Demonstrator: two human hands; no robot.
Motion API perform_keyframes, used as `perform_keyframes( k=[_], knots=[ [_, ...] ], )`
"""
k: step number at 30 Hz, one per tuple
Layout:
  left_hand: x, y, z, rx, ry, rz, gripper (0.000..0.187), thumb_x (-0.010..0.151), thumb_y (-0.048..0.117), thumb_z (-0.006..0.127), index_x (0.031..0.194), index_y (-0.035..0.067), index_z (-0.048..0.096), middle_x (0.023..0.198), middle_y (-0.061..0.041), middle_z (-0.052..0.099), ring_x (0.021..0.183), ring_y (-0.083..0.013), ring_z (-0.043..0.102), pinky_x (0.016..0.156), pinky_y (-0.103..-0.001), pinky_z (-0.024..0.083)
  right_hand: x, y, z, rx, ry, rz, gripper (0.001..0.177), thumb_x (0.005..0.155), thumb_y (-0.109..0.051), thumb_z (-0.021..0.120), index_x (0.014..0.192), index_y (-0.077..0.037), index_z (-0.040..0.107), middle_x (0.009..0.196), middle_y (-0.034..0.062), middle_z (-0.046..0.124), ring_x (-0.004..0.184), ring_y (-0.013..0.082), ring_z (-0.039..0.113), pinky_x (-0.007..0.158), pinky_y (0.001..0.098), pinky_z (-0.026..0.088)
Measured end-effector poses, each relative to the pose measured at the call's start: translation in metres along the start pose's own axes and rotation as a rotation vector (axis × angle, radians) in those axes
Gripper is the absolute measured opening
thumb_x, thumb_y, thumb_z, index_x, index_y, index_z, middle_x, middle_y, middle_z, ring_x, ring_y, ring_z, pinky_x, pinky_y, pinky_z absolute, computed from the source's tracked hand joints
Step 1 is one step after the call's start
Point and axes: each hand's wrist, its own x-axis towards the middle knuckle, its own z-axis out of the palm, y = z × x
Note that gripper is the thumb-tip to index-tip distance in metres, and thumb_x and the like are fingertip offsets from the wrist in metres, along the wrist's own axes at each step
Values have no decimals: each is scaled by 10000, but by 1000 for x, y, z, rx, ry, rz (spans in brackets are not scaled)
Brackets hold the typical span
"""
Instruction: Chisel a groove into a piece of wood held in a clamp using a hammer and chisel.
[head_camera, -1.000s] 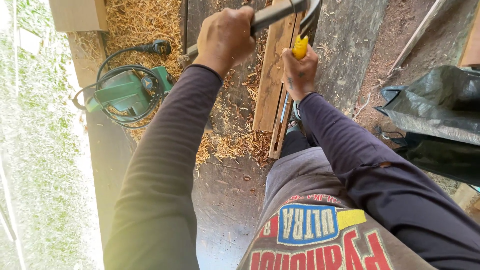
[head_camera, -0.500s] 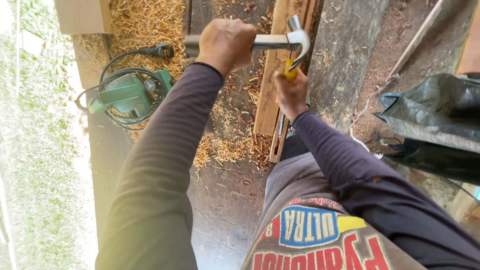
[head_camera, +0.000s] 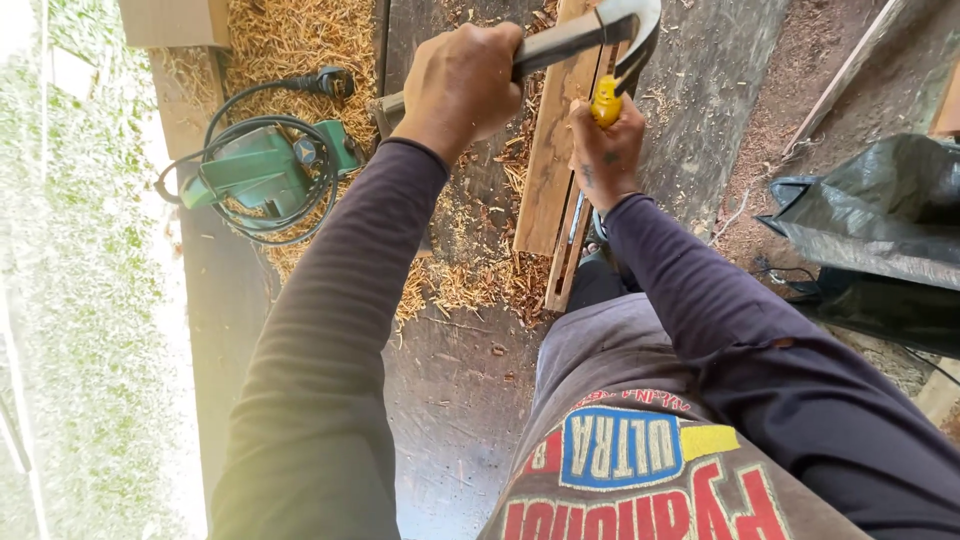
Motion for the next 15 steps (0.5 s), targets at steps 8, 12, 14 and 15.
perform_keyframes(
  k=[8,12,14,15],
  knots=[
    [8,-7,5,167,-55,111,59,924,126,684,940,95,731,716,-123,721,574,-238,715,553,-404,594,0,0,5,-80,40,-1,111,1025,-76,644,951,-72,562,762,-49,538,615,35,499,495,234,412],
    [5,-3,12,-21,84,-29,84,911,157,714,919,77,740,697,-122,732,564,-239,716,580,-404,595,5,6,1,-55,38,30,147,1018,-79,652,932,-76,532,751,-46,520,594,42,480,477,250,402],
    [7,-5,10,68,2,28,71,891,144,710,917,86,743,710,-128,732,567,-247,714,567,-413,593,3,2,3,-44,33,55,135,1007,-86,645,922,-78,540,729,-48,510,566,44,476,456,251,400],
    [8,-6,10,157,-85,83,68,871,130,707,914,94,746,723,-134,732,570,-254,713,553,-422,592,2,0,4,-33,27,85,123,996,-94,638,912,-80,548,708,-50,501,539,46,472,436,253,397]
  ],
)
